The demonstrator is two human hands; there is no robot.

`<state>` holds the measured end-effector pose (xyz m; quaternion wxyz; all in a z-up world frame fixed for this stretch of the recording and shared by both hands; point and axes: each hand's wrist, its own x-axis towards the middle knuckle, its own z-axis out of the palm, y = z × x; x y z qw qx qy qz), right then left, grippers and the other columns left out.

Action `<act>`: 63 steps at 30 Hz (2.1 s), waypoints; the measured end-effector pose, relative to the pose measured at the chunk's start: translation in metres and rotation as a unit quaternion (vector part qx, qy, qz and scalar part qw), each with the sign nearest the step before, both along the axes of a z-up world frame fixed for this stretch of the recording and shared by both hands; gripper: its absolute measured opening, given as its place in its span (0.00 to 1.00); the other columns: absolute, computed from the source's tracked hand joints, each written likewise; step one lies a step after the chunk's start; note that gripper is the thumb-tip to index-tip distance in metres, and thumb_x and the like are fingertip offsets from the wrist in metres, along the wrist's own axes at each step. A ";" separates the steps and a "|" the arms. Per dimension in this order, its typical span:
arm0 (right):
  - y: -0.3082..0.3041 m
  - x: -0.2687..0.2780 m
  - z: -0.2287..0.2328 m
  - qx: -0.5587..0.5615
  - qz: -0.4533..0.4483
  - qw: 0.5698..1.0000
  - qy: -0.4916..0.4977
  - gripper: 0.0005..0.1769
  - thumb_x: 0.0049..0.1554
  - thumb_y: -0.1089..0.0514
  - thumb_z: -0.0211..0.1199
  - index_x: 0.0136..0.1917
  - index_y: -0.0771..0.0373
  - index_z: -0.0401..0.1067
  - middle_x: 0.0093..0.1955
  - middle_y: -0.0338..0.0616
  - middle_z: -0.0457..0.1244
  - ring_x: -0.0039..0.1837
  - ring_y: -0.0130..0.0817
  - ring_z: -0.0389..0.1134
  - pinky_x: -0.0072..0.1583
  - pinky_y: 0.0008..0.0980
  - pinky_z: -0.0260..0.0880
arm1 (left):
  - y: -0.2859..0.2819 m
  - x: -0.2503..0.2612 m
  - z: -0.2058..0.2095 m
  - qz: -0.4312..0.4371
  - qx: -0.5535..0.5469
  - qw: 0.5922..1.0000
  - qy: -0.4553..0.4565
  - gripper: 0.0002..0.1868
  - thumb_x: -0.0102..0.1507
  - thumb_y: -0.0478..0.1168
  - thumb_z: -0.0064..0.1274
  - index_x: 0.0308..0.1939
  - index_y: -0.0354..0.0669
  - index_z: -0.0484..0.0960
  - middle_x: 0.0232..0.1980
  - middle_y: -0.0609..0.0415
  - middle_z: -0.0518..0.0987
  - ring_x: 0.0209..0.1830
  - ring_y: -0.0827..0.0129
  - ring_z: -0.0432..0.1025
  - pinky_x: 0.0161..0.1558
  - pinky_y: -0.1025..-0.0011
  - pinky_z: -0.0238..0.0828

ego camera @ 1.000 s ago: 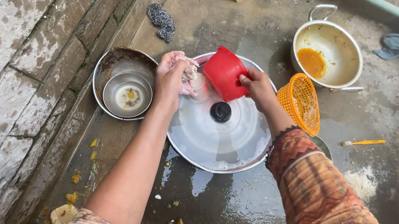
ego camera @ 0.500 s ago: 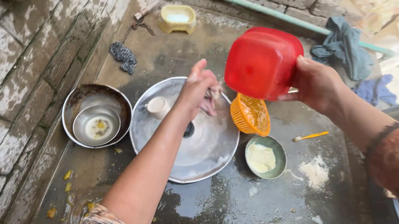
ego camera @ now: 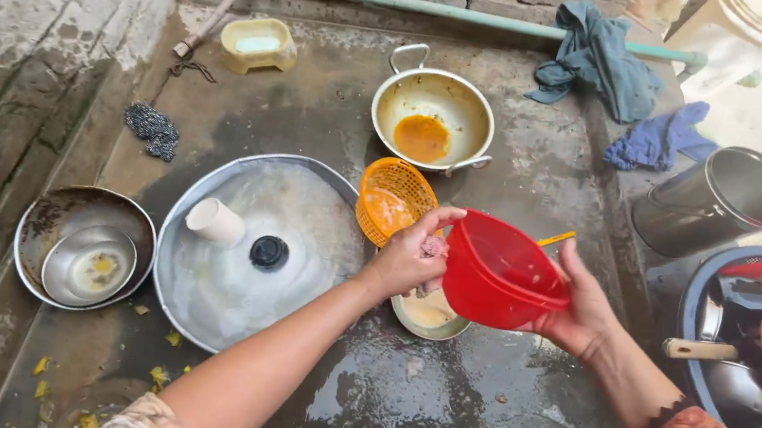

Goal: Washing various pots and containers and then preparing raw animal parts by rinsing and cutting them.

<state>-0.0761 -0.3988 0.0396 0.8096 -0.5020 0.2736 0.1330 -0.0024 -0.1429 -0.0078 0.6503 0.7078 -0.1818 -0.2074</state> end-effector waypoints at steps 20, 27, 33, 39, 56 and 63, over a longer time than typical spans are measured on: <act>-0.108 0.055 -0.136 0.068 -0.086 0.992 -0.066 0.29 0.54 0.57 0.63 0.69 0.54 0.65 0.63 0.44 0.64 0.64 0.42 0.67 0.65 0.57 0.69 | -0.071 -0.009 -0.215 -0.032 0.380 0.871 -0.309 0.30 0.55 0.34 0.57 0.62 0.51 0.71 0.71 0.40 0.65 0.68 0.37 0.61 0.67 0.50 0.59; -0.067 0.067 -0.119 -0.016 -0.022 0.989 -0.142 0.34 0.54 0.58 0.62 0.73 0.55 0.61 0.64 0.41 0.64 0.62 0.34 0.67 0.61 0.43 0.70 | -0.068 -0.008 -0.199 -0.056 0.400 0.892 -0.204 0.16 0.65 0.33 0.47 0.57 0.48 0.74 0.65 0.46 0.70 0.63 0.46 0.70 0.59 0.53 0.71; -0.069 0.066 -0.119 -0.090 -0.034 0.982 -0.164 0.35 0.56 0.57 0.62 0.75 0.58 0.60 0.65 0.40 0.63 0.65 0.31 0.65 0.63 0.38 0.70 | -0.041 -0.016 -0.141 0.067 0.208 0.963 -0.161 0.13 0.56 0.31 0.54 0.44 0.42 0.79 0.50 0.46 0.79 0.52 0.52 0.76 0.55 0.61 0.74; -0.044 0.065 -0.103 -0.091 -0.032 0.982 -0.164 0.35 0.56 0.54 0.62 0.75 0.58 0.58 0.66 0.41 0.62 0.65 0.32 0.65 0.63 0.39 0.70 | -0.045 -0.003 -0.044 0.140 0.082 0.958 -0.235 0.13 0.59 0.31 0.55 0.48 0.40 0.77 0.53 0.45 0.79 0.54 0.52 0.76 0.55 0.62 0.73; 0.008 0.070 -0.071 0.022 0.024 0.983 -0.182 0.32 0.57 0.64 0.59 0.74 0.62 0.64 0.61 0.43 0.67 0.58 0.32 0.68 0.61 0.35 0.70 | -0.094 0.012 -0.036 -0.074 0.237 0.905 -0.344 0.13 0.64 0.35 0.48 0.52 0.48 0.81 0.58 0.48 0.76 0.44 0.49 0.77 0.42 0.52 0.77; 0.018 0.064 -0.063 0.010 -0.004 0.984 -0.175 0.38 0.48 0.71 0.54 0.73 0.62 0.66 0.60 0.42 0.67 0.59 0.31 0.69 0.59 0.31 0.72 | -0.090 0.038 -0.059 0.042 0.305 0.765 -0.565 0.11 0.61 0.38 0.49 0.43 0.48 0.85 0.49 0.55 0.80 0.49 0.63 0.77 0.50 0.57 0.71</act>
